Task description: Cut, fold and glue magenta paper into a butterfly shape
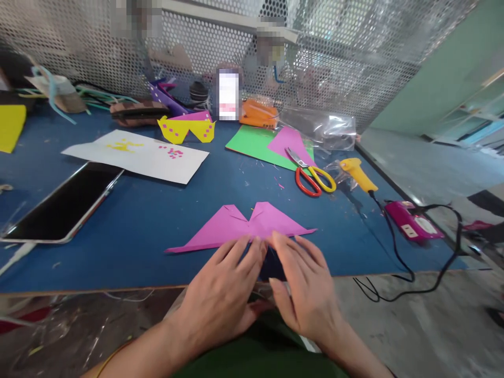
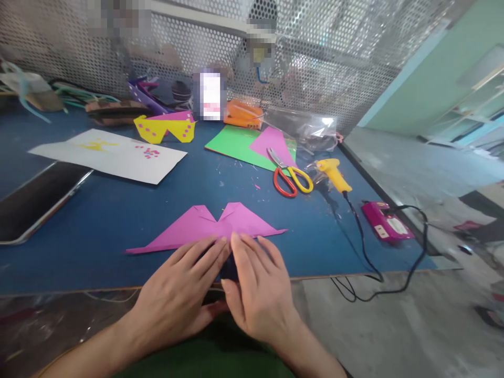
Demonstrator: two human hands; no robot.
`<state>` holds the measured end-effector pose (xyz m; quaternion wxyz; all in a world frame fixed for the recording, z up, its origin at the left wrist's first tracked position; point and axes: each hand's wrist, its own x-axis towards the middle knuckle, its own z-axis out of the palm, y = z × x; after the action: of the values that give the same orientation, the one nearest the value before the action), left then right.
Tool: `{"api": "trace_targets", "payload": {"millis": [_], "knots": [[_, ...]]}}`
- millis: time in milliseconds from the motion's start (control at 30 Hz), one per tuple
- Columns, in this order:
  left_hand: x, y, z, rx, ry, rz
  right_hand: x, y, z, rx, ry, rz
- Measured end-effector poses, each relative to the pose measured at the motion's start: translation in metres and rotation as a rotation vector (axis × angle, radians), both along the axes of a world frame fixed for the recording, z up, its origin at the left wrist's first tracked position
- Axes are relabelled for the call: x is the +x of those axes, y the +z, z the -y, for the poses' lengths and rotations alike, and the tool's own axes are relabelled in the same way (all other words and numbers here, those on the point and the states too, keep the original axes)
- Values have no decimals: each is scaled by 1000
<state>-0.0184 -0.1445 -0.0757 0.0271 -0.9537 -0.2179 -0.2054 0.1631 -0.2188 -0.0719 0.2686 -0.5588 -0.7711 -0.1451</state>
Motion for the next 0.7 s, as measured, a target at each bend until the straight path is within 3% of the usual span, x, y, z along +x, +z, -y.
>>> {"api": "trace_targets", "payload": {"millis": [333,700], "knots": [[-7,-2,-3,122,-3,44,-5,-11,-8,2,-18,-130],[-69,2,-3,169,175,-70,-5,-9,-8,20,-23,-165]]}}
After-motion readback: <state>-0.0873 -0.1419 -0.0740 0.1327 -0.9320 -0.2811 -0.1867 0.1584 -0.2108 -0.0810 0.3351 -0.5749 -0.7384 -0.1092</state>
